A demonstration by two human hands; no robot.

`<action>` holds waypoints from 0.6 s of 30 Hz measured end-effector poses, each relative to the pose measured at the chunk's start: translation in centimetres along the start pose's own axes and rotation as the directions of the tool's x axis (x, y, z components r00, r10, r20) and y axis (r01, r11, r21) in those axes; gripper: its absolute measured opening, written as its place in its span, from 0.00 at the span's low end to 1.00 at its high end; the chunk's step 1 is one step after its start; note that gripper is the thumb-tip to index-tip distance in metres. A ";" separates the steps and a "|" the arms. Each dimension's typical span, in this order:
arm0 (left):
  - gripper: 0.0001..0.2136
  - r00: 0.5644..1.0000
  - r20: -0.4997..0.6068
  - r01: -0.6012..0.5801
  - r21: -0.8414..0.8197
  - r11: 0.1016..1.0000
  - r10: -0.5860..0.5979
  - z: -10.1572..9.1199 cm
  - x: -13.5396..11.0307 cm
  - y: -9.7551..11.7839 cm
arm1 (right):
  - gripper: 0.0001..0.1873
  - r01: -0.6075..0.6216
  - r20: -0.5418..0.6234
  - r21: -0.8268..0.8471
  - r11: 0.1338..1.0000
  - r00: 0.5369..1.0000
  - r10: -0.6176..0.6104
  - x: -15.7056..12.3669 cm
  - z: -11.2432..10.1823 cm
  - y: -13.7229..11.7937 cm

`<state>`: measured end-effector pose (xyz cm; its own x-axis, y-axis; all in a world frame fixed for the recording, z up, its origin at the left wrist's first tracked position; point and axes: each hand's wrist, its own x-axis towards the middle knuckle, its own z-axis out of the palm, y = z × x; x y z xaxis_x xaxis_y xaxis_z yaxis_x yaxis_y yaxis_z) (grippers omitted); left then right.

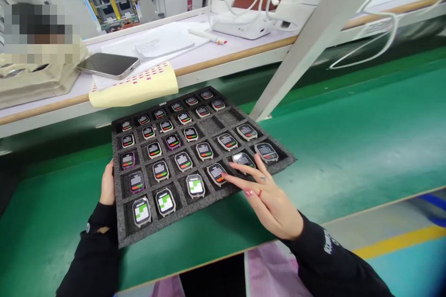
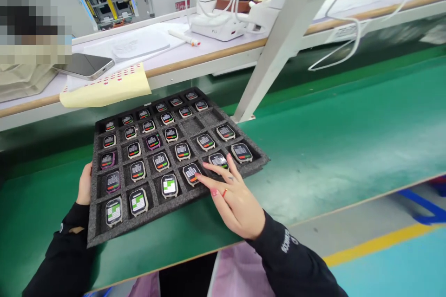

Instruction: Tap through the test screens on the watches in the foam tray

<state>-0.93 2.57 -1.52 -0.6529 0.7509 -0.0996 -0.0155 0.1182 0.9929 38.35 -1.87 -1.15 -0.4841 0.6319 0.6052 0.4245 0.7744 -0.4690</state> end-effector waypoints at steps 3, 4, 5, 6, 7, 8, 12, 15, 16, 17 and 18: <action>0.09 1.000 -0.023 0.000 0.057 0.998 0.001 0.3 -0.5 0.8 | 0.29 -0.009 -0.040 -0.018 1.000 0.999 0.008 -0.1 -0.9 0.5; 0.09 1.000 -0.032 0.001 0.077 0.997 0.002 0.3 -0.6 1.0 | 0.29 -0.016 -0.062 -0.032 0.999 0.998 0.014 -0.2 -1.4 0.7; 0.09 0.999 -0.040 0.000 0.097 0.995 0.004 0.4 -0.7 1.2 | 0.29 -0.025 -0.084 -0.048 0.999 0.996 0.021 -0.3 -1.8 0.9; 0.09 0.999 -0.049 -0.003 0.116 0.993 0.009 0.4 -0.9 1.3 | 0.28 -0.035 -0.103 -0.063 0.997 0.994 0.029 -0.4 -2.2 1.1; 0.09 0.998 -0.057 -0.009 0.135 0.991 0.017 0.4 -1.0 1.4 | 0.28 -0.043 -0.121 -0.078 0.996 0.992 0.034 -0.6 -2.5 1.3; 0.08 0.998 -0.062 -0.016 0.153 0.988 0.026 0.4 -1.1 1.5 | 0.28 -0.049 -0.139 -0.091 0.995 0.990 0.036 -0.7 -2.8 1.5; 0.05 0.995 -0.079 -0.036 0.214 0.976 0.054 0.3 -1.2 1.9 | 0.27 -0.078 -0.196 -0.103 0.992 0.979 0.056 -1.3 -3.1 2.0; 0.05 0.995 -0.086 -0.027 0.250 0.968 0.050 0.4 -1.3 2.3 | 0.26 -0.098 -0.251 -0.104 0.990 0.966 0.069 -1.5 -2.9 2.4; 0.05 0.995 -0.089 -0.021 0.258 0.966 0.046 0.4 -1.4 2.4 | 0.25 -0.109 -0.285 -0.109 0.988 0.956 0.074 -1.5 -2.9 2.6; 0.06 0.995 -0.093 -0.016 0.265 0.964 0.042 0.5 -1.5 2.5 | 0.25 -0.125 -0.327 -0.118 0.985 0.942 0.081 -1.5 -2.8 2.8; 0.06 0.995 -0.095 -0.011 0.270 0.963 0.038 0.5 -1.5 2.5 | 0.24 -0.143 -0.373 -0.128 0.981 0.924 0.086 -1.6 -2.8 3.0</action>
<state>0.41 2.05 1.13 -0.7223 0.6894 -0.0548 0.1965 0.2806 0.9395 42.49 -0.62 -1.74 -0.1254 0.6394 0.7586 0.5835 0.6659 -0.4649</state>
